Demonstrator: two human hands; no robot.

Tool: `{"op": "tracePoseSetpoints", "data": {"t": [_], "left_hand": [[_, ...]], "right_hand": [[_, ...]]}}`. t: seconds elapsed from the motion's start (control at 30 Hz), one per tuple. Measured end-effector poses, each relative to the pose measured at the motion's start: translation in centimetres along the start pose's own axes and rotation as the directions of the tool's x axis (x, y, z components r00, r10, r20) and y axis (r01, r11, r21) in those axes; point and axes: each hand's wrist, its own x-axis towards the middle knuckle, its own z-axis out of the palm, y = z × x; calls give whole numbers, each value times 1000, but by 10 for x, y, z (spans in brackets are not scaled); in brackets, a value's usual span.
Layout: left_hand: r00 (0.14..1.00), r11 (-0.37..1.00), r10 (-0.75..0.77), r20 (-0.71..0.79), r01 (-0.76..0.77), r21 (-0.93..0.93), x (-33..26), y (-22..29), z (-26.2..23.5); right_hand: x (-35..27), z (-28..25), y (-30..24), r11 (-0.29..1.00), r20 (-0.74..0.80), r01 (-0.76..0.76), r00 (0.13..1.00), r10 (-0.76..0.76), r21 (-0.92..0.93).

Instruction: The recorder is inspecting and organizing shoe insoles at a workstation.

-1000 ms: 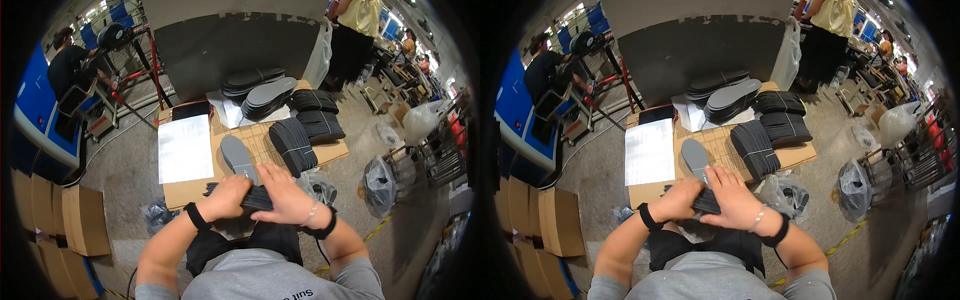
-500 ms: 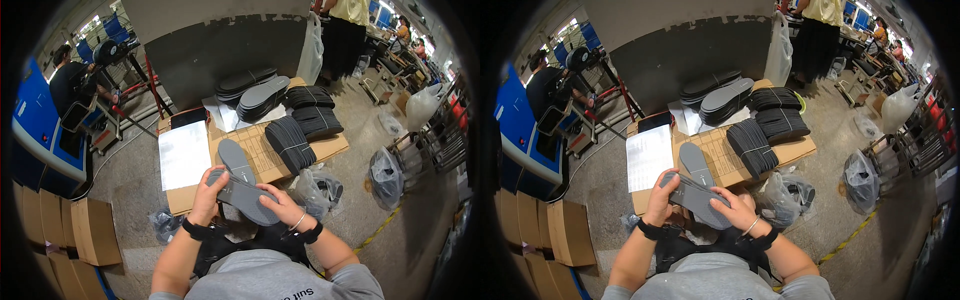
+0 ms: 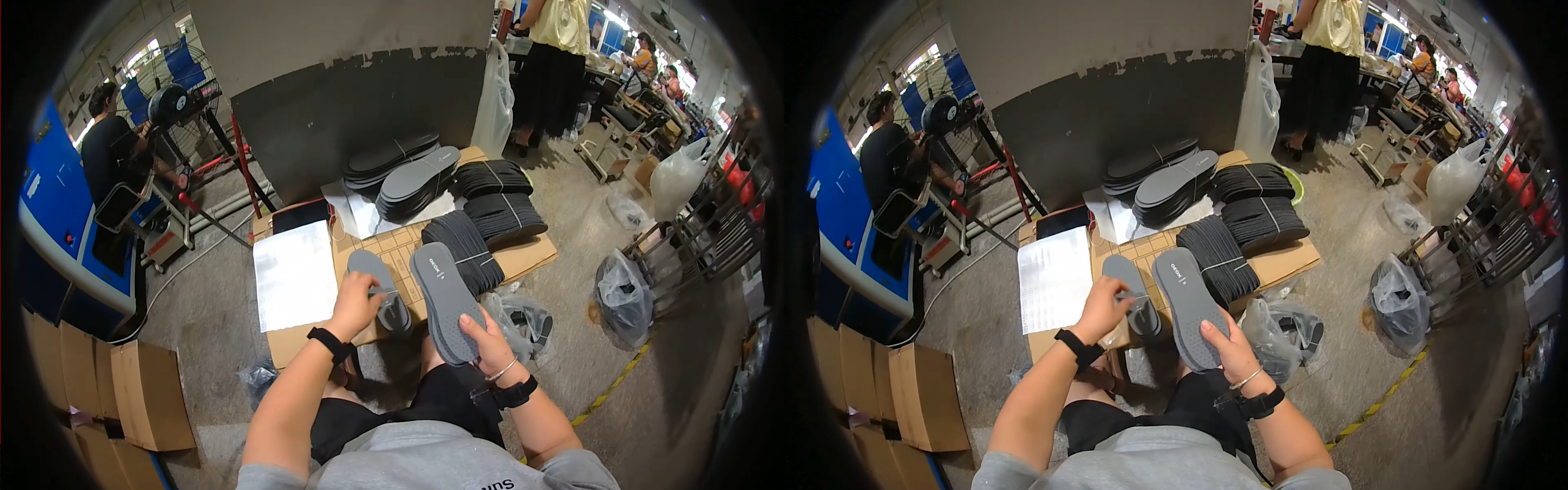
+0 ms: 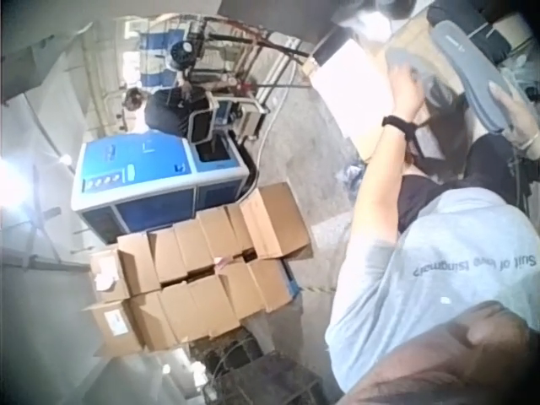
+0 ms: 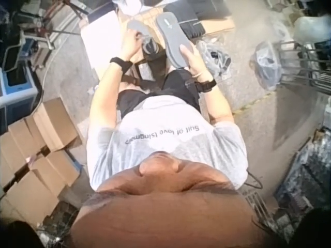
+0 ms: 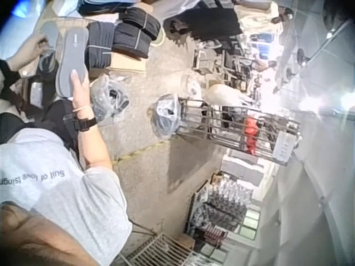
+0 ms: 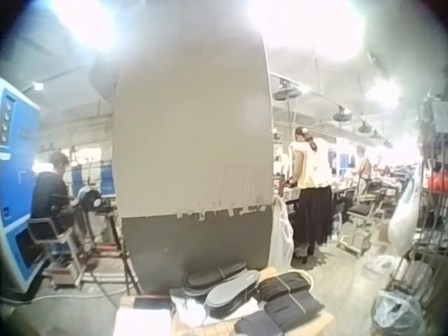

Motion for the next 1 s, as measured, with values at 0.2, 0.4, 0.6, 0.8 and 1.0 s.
{"op": "tracePoseSetpoints", "data": {"t": [0.2, 0.4, 0.6, 0.8, 1.0], "left_hand": [[978, 919, 157, 140, -196, 342, 7, -15, 18], [939, 933, -232, 255, 141, 332, 28, -27, 17], [917, 825, -345, 200, 398, -403, 23, -57, 8], [869, 384, -345, 353, 474, -792, 39, -54, -6], [755, 310, -584, 297, 546, -778, 55, -55, -46]], "right_hand": [[19, 17, 11, 997, 89, -33, 996, 28, 63], [59, 47, 9, 988, 242, -102, 968, 72, 113], [80, 36, 40, 985, 163, -131, 975, 148, -115], [79, 42, 42, 859, 208, 148, 977, -49, -491], [80, 54, 44, 641, 280, 286, 953, -114, -712]]}}
